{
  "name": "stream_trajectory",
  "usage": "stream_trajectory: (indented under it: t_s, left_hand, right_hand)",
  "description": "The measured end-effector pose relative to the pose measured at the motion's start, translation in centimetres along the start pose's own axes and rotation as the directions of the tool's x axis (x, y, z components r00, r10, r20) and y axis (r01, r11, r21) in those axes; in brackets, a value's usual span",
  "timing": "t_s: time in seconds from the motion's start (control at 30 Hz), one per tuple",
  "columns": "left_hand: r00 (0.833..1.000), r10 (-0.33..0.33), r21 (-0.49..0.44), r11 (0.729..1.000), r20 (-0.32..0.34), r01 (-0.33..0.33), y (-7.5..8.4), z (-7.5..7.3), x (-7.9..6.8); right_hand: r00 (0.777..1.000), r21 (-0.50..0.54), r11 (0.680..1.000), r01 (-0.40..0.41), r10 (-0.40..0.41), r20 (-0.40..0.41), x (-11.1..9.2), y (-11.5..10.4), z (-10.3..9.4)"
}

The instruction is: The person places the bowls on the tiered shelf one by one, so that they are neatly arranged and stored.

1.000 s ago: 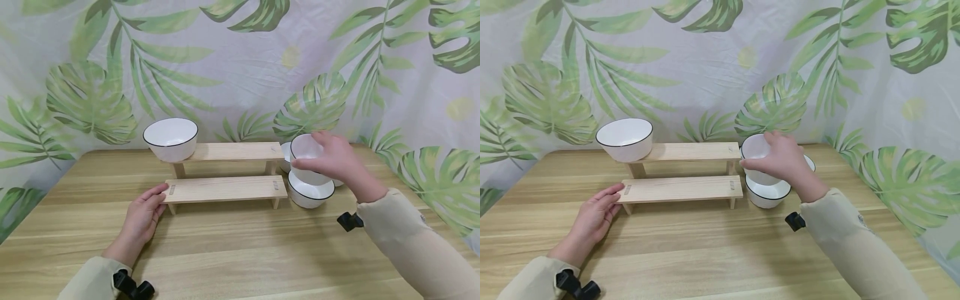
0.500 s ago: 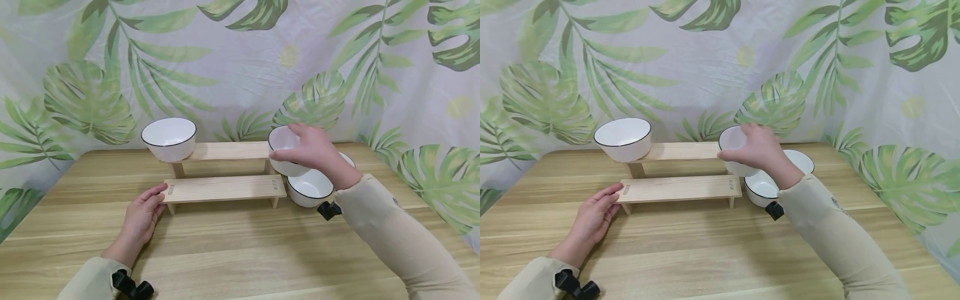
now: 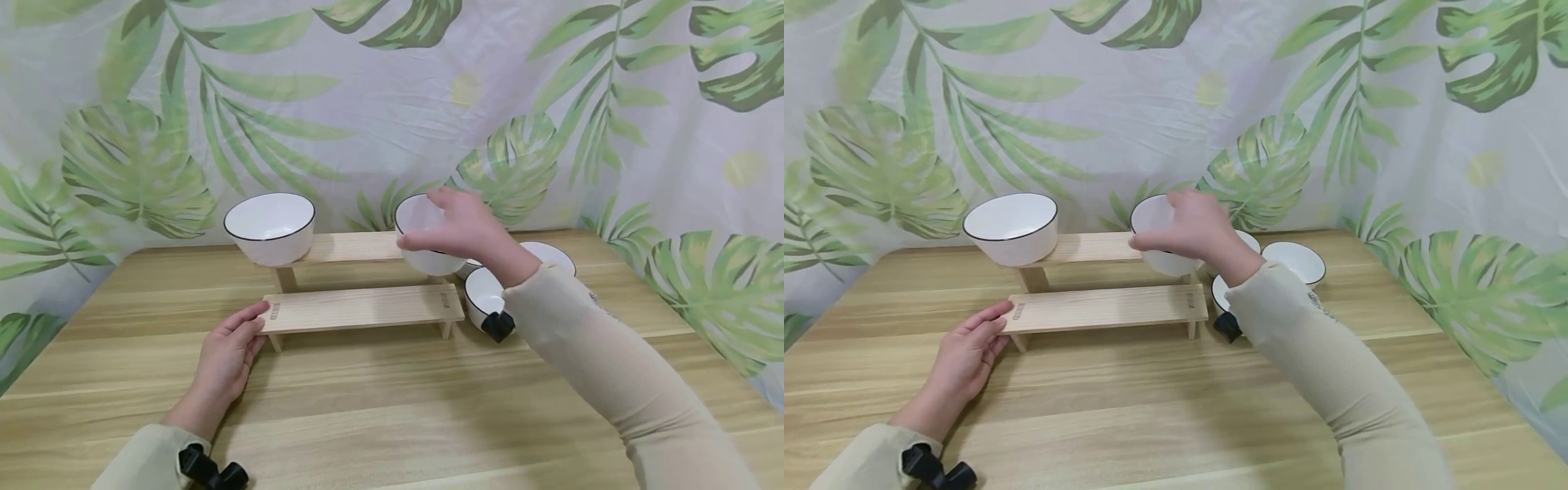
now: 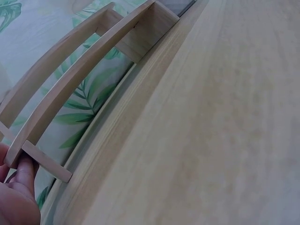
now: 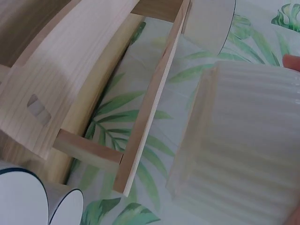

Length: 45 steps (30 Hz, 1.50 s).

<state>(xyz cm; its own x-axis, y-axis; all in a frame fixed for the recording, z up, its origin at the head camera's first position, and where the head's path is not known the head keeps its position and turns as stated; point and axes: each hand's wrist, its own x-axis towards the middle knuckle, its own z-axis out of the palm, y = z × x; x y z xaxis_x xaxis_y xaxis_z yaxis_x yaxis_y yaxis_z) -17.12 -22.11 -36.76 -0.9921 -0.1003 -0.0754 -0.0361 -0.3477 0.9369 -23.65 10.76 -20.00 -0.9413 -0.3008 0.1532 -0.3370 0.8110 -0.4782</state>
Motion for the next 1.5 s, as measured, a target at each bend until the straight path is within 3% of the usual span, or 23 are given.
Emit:
stream_trajectory:
  t_s: [0.3, 0.8, 1.33, 1.5]
  left_hand:
    - [1.000, 0.013, 0.000, 1.000, 0.010, -0.013, -0.1, -0.1, 0.1]
    - [1.000, 0.001, 0.002, 1.000, 0.002, -0.001, -0.2, -0.1, 0.2]
    - [1.000, -0.001, -0.024, 1.000, 0.003, 0.002, -0.5, 0.0, 0.3]
    - [0.999, 0.023, -0.030, 0.999, 0.028, -0.022, -0.5, -0.2, 0.4]
  right_hand:
    - [0.996, -0.046, 0.996, 0.080, -0.078, 0.041, 2.0, -1.1, 1.4]
    - [0.996, -0.025, 0.997, 0.079, -0.078, 0.051, 4.8, -3.3, 3.5]
    - [0.990, -0.037, 0.990, 0.135, -0.133, 0.042, 7.0, -3.8, 5.0]
    - [0.990, 0.011, 0.991, 0.136, -0.136, 0.023, 7.6, -4.1, 5.5]
